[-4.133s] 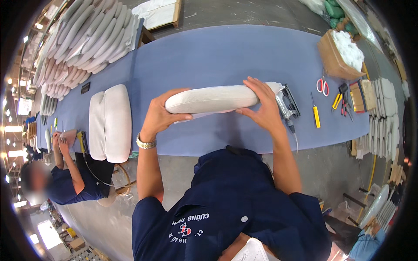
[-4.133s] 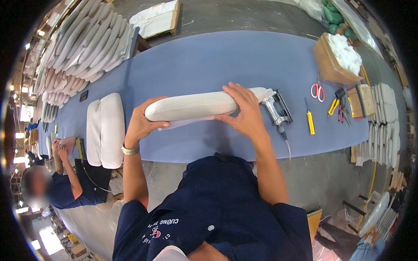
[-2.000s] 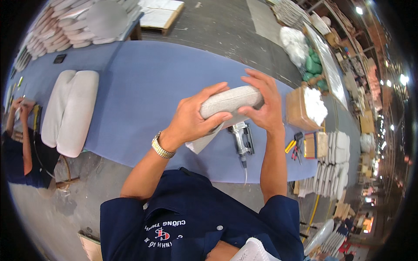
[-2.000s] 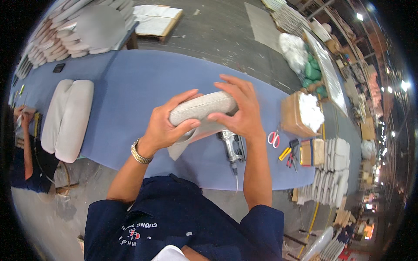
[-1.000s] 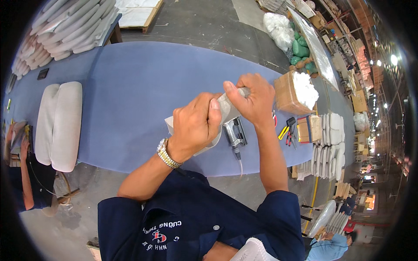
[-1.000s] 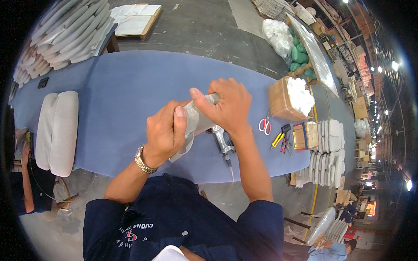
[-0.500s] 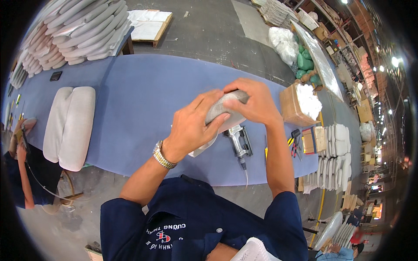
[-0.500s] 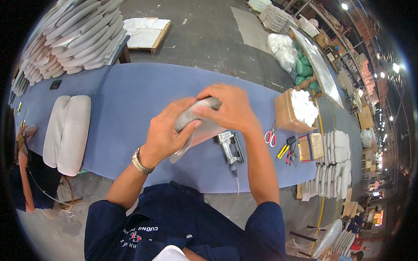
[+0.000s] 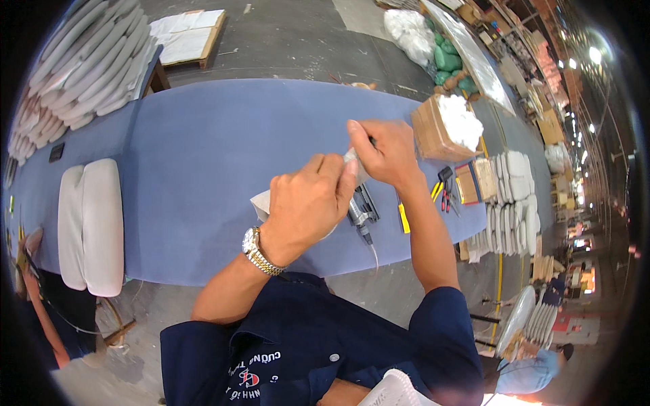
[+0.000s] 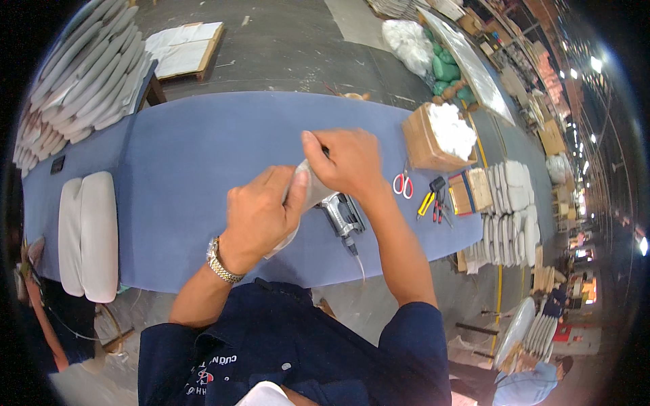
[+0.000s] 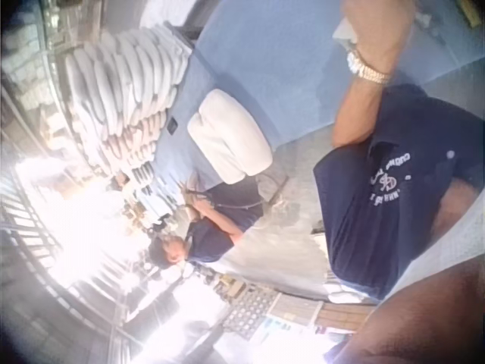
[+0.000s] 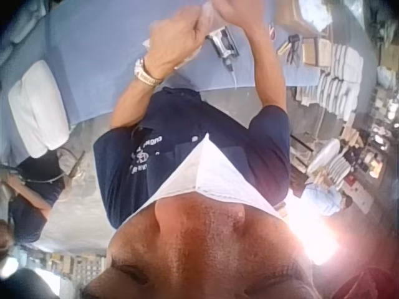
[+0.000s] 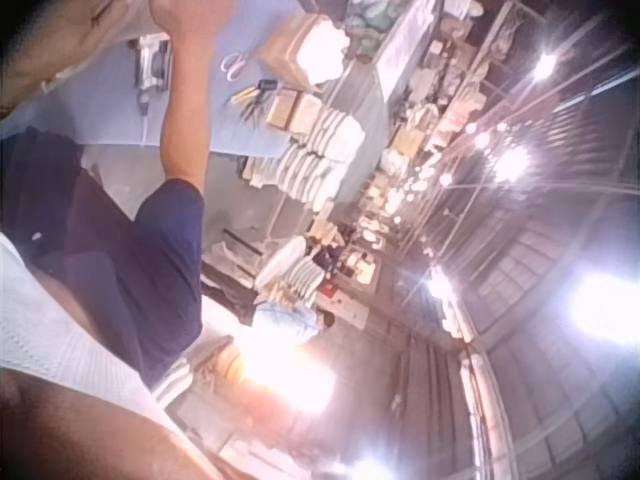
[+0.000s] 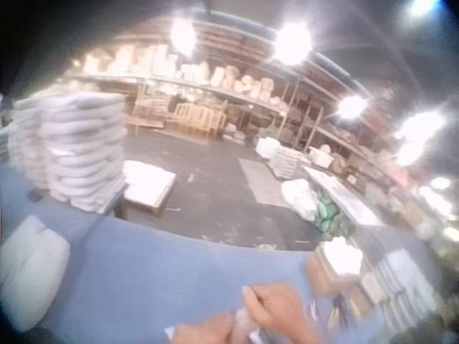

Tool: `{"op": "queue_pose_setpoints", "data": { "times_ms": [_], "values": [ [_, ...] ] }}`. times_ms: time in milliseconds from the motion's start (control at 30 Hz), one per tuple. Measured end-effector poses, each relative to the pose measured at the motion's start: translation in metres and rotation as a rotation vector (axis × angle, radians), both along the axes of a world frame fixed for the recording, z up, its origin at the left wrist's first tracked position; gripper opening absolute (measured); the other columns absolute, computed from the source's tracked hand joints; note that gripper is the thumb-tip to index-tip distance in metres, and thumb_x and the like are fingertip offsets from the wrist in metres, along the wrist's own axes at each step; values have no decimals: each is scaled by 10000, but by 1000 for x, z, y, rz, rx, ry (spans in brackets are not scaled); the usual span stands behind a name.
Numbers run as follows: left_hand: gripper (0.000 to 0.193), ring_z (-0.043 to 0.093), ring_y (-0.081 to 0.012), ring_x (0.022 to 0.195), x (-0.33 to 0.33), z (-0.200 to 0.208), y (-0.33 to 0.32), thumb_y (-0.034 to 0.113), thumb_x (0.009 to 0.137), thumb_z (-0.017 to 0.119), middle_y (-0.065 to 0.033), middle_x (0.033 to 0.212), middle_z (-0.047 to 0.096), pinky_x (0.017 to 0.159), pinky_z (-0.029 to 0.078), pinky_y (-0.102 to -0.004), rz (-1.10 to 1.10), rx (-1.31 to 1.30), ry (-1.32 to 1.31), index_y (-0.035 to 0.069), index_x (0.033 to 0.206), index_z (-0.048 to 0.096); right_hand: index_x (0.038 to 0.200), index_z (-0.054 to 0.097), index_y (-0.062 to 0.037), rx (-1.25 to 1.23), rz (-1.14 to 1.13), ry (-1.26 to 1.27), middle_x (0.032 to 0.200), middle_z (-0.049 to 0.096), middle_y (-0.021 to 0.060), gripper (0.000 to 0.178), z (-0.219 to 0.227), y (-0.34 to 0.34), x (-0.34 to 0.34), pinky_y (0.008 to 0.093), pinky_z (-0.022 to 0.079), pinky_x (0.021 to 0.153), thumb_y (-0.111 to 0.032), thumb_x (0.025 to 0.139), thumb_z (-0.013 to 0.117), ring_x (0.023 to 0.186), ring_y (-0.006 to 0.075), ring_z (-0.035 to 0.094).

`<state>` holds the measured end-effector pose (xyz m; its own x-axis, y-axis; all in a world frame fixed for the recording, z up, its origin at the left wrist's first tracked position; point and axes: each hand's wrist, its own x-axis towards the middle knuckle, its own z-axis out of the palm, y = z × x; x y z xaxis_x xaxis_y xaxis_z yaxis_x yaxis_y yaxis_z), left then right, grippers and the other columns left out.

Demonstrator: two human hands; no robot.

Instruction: The person wraps a white fabric cover around a cushion, uses a staple gun to secure the fabric, and trims excess material with scissors. The person repeats this process on multiple cushions, adjusting and smoothing the fabric before stapling.

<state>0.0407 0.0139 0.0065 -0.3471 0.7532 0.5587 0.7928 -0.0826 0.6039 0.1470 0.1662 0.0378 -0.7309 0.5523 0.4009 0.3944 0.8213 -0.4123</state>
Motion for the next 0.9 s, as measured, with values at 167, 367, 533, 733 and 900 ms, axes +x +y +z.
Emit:
{"op": "queue_pose_setpoints", "data": {
  "times_ms": [167, 367, 533, 733, 900],
  "values": [
    [297, 632, -379, 567, -21, 10, -4, 256, 1037, 583, -169, 726, 666, 557, 511, -451, -62, -116, -83, 15, 899, 690, 730, 723, -31, -184, 120, -339, 531, 557, 114, 502, 34, 12, -28, 387, 424, 542, -434, 1006, 610, 527, 238, 577],
    [443, 719, -413, 858, -13, -8, -23, 352, 1042, 601, -268, 1053, 716, 752, 568, -462, -130, 12, -367, -29, 1266, 628, 977, 762, -30, -554, 133, -2, 678, 681, 35, 513, 23, 25, -40, 284, 500, 623, -476, 1078, 527, 640, 108, 638],
    [726, 691, -424, 1152, 24, -23, -23, 426, 1026, 627, -291, 1372, 623, 937, 569, -450, -144, 47, -205, -85, 1499, 423, 1000, 745, 1, -533, -32, 576, 782, 732, 87, 604, -9, 39, -29, 294, 526, 692, -514, 1096, 445, 708, 158, 674],
    [643, 675, -427, 1188, 17, -14, -7, 368, 1017, 640, -287, 1376, 625, 972, 557, -453, -227, 10, -187, -37, 1490, 480, 981, 719, 36, -602, -94, 783, 879, 746, 152, 621, -42, 40, -6, 322, 525, 785, -465, 1124, 381, 816, 183, 683],
    [523, 678, -381, 1214, -21, -11, -16, 260, 1015, 619, -215, 1403, 641, 998, 544, -420, -397, 9, -228, 14, 1470, 543, 1137, 734, -1, -445, 68, 607, 1086, 762, 119, 398, -54, 24, 23, 334, 524, 908, -336, 1077, 529, 995, 190, 692]
  ]
}}
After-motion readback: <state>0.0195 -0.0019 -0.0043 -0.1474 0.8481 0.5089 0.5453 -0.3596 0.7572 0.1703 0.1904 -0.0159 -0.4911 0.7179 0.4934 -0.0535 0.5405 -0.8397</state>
